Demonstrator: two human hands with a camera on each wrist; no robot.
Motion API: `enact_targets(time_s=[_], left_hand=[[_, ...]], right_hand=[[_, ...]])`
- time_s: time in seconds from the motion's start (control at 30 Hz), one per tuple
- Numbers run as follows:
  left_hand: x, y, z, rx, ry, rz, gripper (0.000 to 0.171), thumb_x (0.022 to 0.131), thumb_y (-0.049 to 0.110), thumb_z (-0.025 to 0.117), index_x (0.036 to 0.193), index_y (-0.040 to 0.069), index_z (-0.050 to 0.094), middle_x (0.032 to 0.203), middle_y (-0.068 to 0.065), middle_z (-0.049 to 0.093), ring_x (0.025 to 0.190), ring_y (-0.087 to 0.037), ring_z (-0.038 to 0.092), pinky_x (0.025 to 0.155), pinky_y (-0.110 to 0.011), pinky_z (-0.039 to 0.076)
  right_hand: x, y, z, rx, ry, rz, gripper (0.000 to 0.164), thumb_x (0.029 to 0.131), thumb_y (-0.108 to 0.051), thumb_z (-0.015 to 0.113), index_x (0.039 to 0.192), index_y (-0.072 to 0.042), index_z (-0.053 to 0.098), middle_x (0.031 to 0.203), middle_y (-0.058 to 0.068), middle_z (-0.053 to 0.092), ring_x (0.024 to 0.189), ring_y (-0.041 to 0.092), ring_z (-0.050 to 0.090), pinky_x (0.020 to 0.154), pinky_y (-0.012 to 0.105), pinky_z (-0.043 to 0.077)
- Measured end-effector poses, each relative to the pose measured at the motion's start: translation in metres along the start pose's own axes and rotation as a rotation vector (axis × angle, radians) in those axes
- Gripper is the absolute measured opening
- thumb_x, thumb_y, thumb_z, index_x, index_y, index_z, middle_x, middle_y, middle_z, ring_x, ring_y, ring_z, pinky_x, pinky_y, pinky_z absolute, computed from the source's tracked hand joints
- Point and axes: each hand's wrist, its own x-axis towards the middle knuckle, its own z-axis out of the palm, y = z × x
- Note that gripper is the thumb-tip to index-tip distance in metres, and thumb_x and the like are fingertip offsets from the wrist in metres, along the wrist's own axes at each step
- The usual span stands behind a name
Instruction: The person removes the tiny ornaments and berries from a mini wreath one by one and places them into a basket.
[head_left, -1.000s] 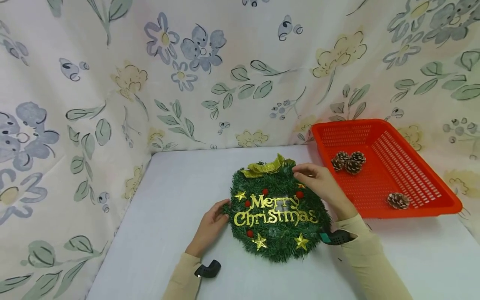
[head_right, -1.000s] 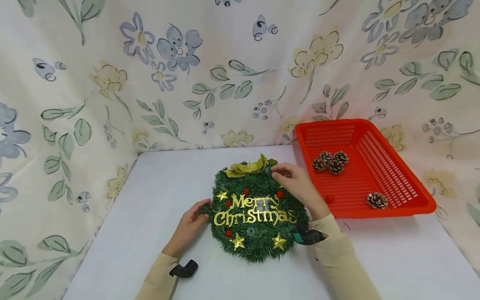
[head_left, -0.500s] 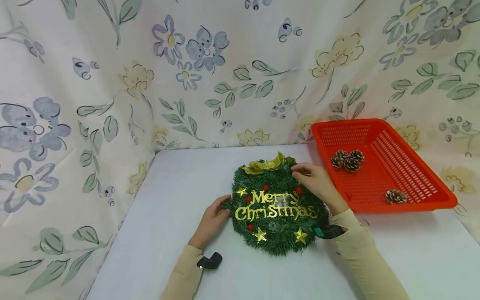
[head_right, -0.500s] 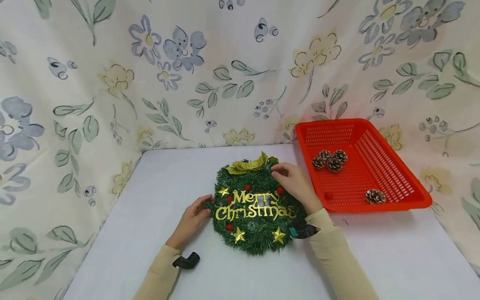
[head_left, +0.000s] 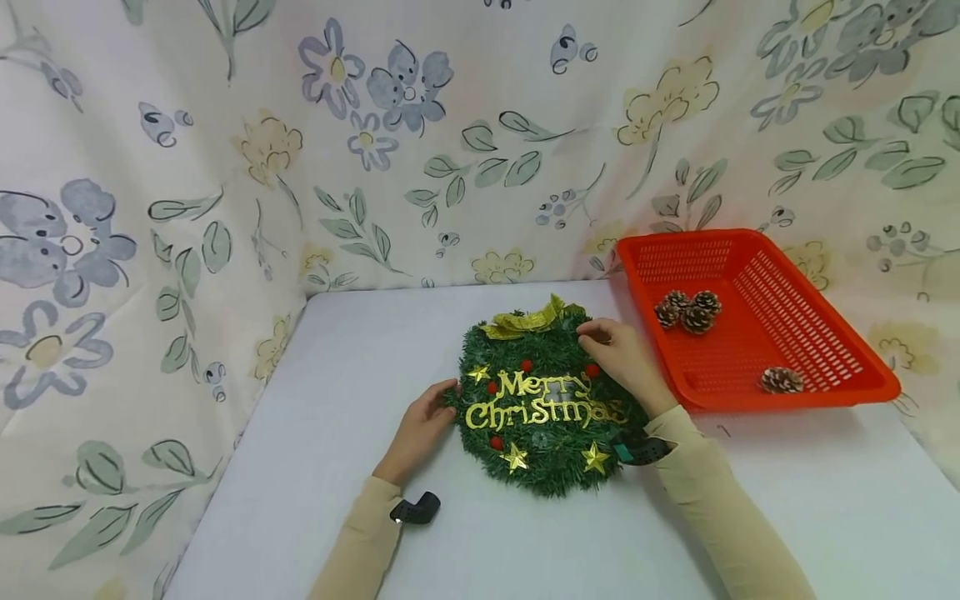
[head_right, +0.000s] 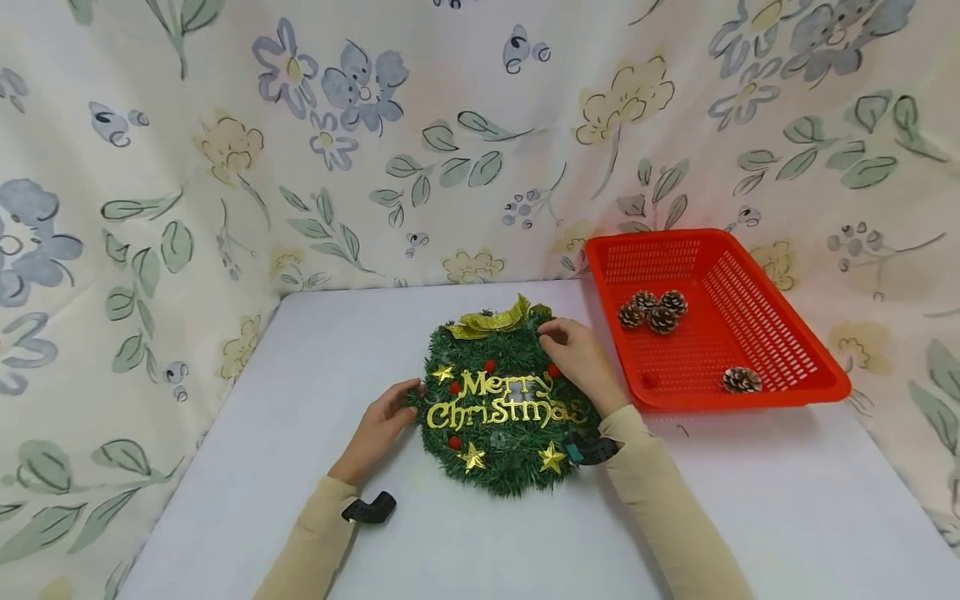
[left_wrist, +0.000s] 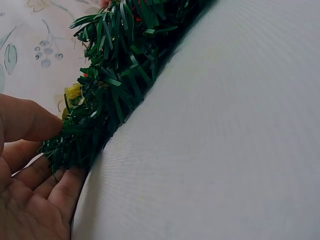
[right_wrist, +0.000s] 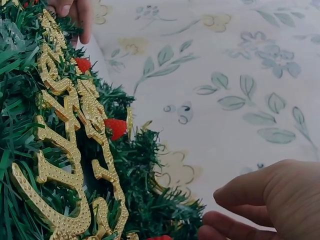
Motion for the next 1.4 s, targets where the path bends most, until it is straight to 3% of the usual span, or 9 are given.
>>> enact_targets(time_s=[0.3, 0.63, 1.03, 1.2, 1.4], left_hand=[[-0.006, -0.002, -0.002, 0.006, 0.0, -0.01, 0.051, 0.1, 0.001, 0.054, 0.15, 0.006, 0.047, 0.147, -0.017, 0.055, 0.141, -0.034, 0.05, 0.106, -0.022, 0.049], [0.0, -0.001, 0.007, 0.001, -0.046, -0.026, 0.053, 0.1, 0.002, 0.054, 0.152, 0.006, 0.044, 0.15, -0.016, 0.053, 0.144, -0.033, 0.046, 0.112, -0.038, 0.049], [-0.003, 0.003, -0.007, 0.03, -0.026, -0.028, 0.052, 0.102, 0.003, 0.053, 0.153, 0.008, 0.043, 0.15, -0.016, 0.053, 0.144, -0.033, 0.047, 0.112, -0.043, 0.049], [-0.003, 0.003, -0.009, 0.029, -0.01, -0.04, 0.051, 0.101, 0.002, 0.054, 0.151, 0.008, 0.045, 0.15, -0.016, 0.053, 0.144, -0.032, 0.047, 0.112, -0.038, 0.048], [0.0, 0.002, -0.003, 0.005, -0.042, -0.015, 0.051, 0.102, 0.003, 0.053, 0.152, 0.006, 0.043, 0.151, -0.019, 0.051, 0.143, -0.036, 0.046, 0.106, -0.024, 0.05]], right_hand=[[-0.001, 0.003, 0.005, -0.01, -0.03, 0.011, 0.027, 0.101, -0.013, 0.06, 0.122, 0.002, 0.068, 0.12, 0.024, 0.07, 0.107, 0.04, 0.066, 0.093, 0.056, 0.056], [-0.007, 0.008, -0.004, -0.044, -0.043, 0.037, 0.028, 0.102, -0.014, 0.059, 0.123, 0.002, 0.068, 0.121, 0.024, 0.07, 0.109, 0.04, 0.065, 0.094, 0.056, 0.055], [0.003, 0.001, 0.004, -0.046, -0.043, -0.002, 0.028, 0.101, -0.016, 0.06, 0.122, 0.0, 0.07, 0.119, 0.022, 0.071, 0.106, 0.038, 0.067, 0.092, 0.055, 0.057], [0.006, 0.002, 0.005, -0.03, -0.043, 0.014, 0.028, 0.101, -0.014, 0.06, 0.121, 0.002, 0.069, 0.119, 0.023, 0.071, 0.105, 0.038, 0.067, 0.09, 0.053, 0.057], [0.002, 0.006, 0.0, -0.048, -0.035, 0.024, 0.027, 0.1, -0.013, 0.06, 0.12, 0.003, 0.07, 0.12, 0.024, 0.07, 0.107, 0.04, 0.067, 0.091, 0.055, 0.057]])
